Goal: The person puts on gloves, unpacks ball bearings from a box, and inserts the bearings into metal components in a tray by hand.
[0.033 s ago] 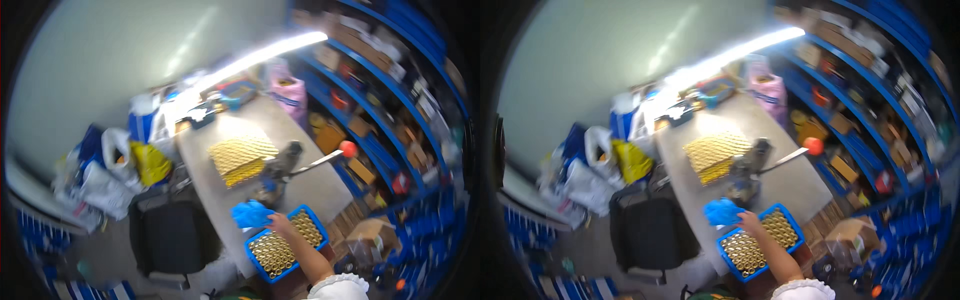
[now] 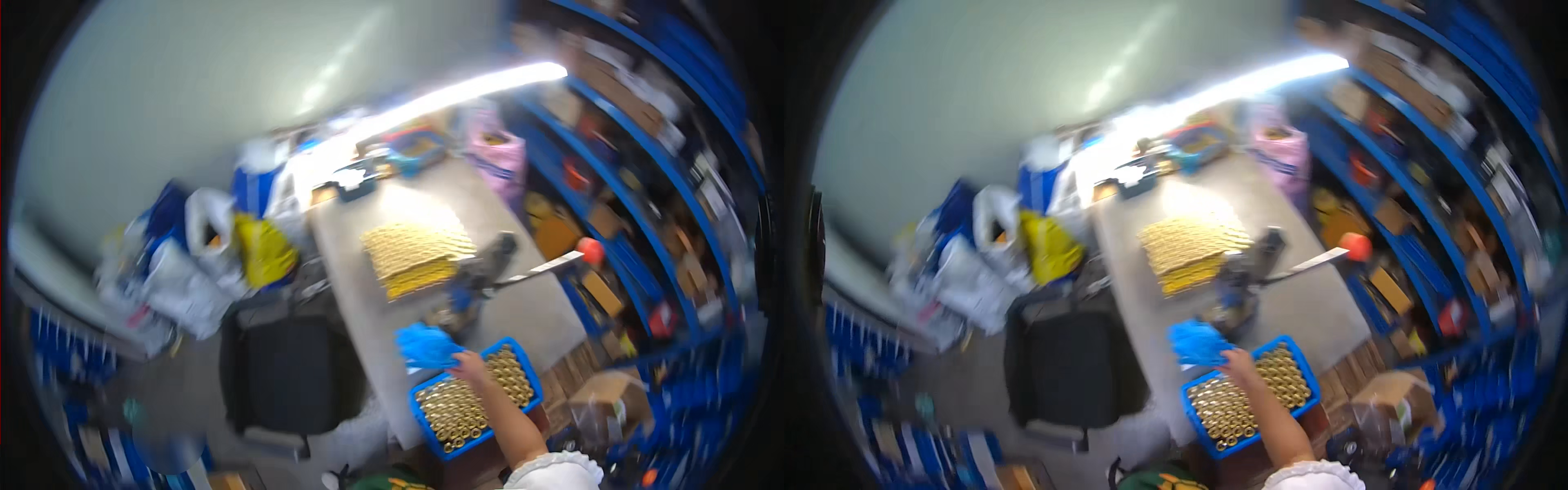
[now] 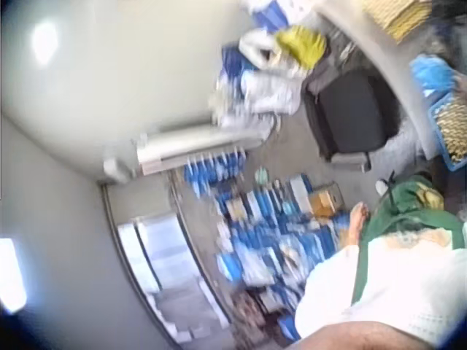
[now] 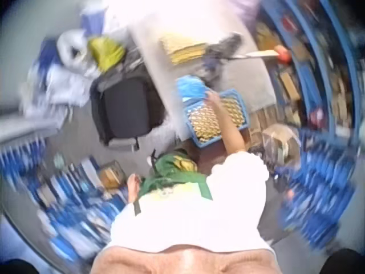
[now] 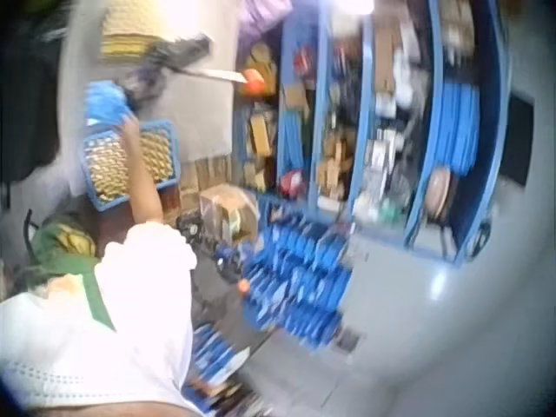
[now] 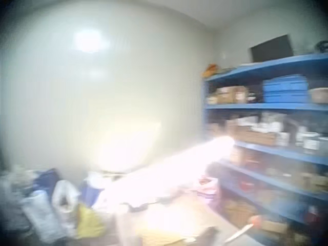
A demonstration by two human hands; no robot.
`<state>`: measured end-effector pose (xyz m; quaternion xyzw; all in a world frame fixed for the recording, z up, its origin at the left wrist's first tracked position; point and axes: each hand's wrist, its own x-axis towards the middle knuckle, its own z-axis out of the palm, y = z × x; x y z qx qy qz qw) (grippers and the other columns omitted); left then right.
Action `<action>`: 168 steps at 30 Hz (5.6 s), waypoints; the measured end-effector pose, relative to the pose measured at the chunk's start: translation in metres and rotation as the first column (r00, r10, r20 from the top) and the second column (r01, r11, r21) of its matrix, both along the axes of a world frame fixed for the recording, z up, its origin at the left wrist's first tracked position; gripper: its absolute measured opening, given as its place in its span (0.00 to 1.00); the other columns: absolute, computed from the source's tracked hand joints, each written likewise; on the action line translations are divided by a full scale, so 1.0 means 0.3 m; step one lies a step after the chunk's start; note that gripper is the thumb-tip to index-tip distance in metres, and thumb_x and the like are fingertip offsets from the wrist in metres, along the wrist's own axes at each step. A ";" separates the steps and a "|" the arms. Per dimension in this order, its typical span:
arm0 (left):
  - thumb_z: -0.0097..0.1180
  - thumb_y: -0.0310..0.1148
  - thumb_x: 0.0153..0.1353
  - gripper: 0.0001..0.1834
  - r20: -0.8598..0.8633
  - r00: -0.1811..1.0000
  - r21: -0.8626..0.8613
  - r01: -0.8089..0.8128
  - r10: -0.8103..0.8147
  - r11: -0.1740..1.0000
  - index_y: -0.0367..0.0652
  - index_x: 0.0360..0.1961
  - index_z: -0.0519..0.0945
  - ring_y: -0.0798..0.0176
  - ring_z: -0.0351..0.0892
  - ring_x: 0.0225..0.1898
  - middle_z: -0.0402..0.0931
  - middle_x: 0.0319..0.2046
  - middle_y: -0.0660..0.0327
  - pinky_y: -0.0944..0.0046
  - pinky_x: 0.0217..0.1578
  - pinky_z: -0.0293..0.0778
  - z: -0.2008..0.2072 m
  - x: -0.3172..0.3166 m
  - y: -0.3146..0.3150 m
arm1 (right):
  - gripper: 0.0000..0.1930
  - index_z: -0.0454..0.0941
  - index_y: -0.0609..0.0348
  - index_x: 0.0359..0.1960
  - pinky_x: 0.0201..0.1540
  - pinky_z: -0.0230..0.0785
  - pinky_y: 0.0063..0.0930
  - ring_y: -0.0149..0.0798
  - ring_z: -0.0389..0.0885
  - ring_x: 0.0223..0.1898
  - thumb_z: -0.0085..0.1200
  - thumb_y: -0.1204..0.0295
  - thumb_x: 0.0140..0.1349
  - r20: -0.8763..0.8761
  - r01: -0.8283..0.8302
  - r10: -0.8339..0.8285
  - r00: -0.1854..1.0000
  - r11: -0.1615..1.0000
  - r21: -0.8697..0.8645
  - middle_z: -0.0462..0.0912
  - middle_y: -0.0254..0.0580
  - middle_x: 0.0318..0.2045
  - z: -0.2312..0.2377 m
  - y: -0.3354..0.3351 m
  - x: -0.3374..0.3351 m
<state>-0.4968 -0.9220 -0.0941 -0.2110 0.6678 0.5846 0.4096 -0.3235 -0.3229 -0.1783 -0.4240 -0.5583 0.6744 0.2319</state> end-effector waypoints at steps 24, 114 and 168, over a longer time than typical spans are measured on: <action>0.46 0.32 0.64 0.07 -0.103 0.316 -0.172 -0.940 0.943 0.296 0.45 0.41 0.74 0.70 0.76 0.25 0.77 0.28 0.65 0.69 0.25 0.74 -0.151 0.959 -1.202 | 0.11 0.78 0.65 0.41 0.31 0.69 0.19 0.28 0.81 0.30 0.50 0.70 0.64 0.275 -0.972 0.936 0.221 0.189 0.139 0.79 0.33 0.27 0.469 -1.864 -0.798; 0.56 0.36 0.61 0.29 0.113 0.071 0.206 0.974 -0.991 0.094 0.36 0.60 0.64 0.63 0.73 0.50 0.73 0.50 0.60 0.62 0.51 0.70 -0.235 -1.007 1.692 | 0.22 0.72 0.63 0.51 0.46 0.73 0.29 0.35 0.80 0.42 0.61 0.67 0.57 0.063 0.461 -0.729 0.681 0.361 -0.811 0.81 0.38 0.43 -0.139 -0.707 -0.627; 0.55 0.22 0.53 0.11 -0.810 -0.170 -0.585 0.198 0.561 -0.786 0.40 0.39 0.79 0.45 0.77 0.40 0.77 0.37 0.50 0.54 0.43 0.74 -0.393 -1.048 1.928 | 0.16 0.76 0.58 0.35 0.31 0.71 0.47 0.55 0.79 0.27 0.51 0.57 0.57 0.491 0.689 -0.858 0.150 0.447 0.571 0.79 0.52 0.23 -0.170 -0.728 -1.082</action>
